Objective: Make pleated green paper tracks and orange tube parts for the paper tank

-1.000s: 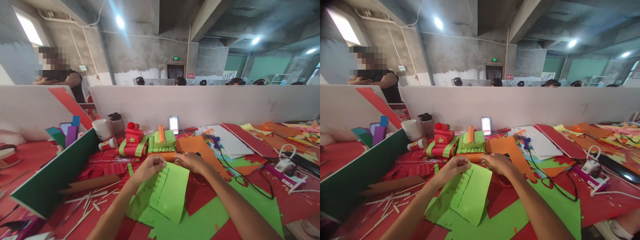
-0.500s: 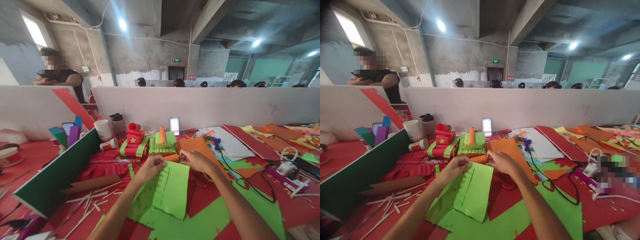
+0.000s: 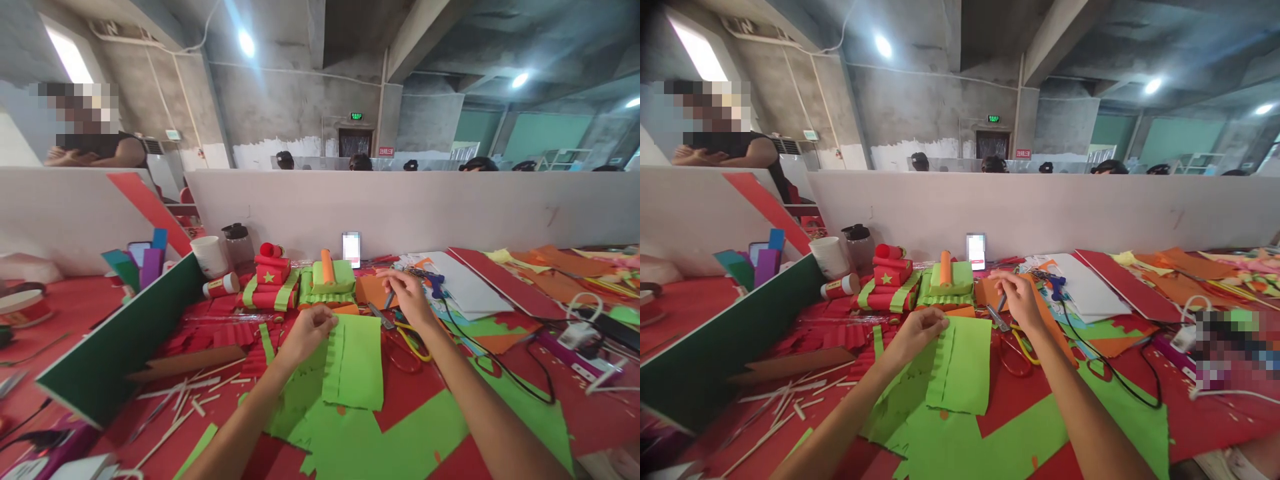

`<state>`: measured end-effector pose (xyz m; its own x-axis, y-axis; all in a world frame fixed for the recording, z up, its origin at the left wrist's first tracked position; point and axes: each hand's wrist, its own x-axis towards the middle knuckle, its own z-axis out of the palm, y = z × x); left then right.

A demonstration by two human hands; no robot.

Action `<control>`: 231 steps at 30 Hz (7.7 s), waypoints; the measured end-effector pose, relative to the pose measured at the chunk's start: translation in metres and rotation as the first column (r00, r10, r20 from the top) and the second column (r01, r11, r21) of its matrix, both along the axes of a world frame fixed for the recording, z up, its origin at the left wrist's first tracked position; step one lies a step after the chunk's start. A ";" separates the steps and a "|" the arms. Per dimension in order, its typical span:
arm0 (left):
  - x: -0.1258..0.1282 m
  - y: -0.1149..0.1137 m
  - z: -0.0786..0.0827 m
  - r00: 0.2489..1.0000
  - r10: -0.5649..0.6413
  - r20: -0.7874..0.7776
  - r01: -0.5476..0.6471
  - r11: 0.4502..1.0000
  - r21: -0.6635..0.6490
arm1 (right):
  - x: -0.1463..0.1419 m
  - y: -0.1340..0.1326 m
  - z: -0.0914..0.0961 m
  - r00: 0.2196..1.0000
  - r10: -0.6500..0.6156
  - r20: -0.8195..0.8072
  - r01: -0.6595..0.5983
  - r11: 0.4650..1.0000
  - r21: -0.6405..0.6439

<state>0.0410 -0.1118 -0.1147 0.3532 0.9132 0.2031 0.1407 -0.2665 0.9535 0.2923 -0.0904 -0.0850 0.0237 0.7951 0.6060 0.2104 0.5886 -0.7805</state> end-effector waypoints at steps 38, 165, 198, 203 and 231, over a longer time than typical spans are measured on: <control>0.003 -0.002 0.002 0.992 0.069 0.104 -0.067 0.997 -0.026 | -0.047 -0.031 0.000 0.992 0.095 0.082 -0.091 0.995 -0.044; 0.001 -0.001 0.005 0.970 0.146 0.196 -0.143 0.989 -0.033 | -0.059 -0.037 -0.004 0.953 0.032 0.300 -0.068 0.992 0.108; -0.011 -0.006 -0.009 0.912 -0.249 -0.327 0.202 0.964 -0.173 | -0.024 -0.019 -0.020 0.407 0.252 0.878 -0.248 0.956 -0.160; -0.014 -0.002 -0.020 0.858 -0.137 -0.495 0.129 0.990 -0.052 | -0.024 -0.019 -0.019 0.401 0.254 0.880 -0.230 0.958 -0.172; 0.001 -0.019 0.020 0.960 0.058 -0.274 0.005 0.975 0.222 | -0.057 -0.033 -0.008 0.920 0.392 0.019 -0.383 0.907 -0.175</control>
<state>0.0423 -0.1311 -0.0950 0.4002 0.8674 0.2957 0.4005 -0.4558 0.7949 0.2351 -0.1233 -0.0935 -0.3344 0.8236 0.4582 0.0349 0.4966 -0.8673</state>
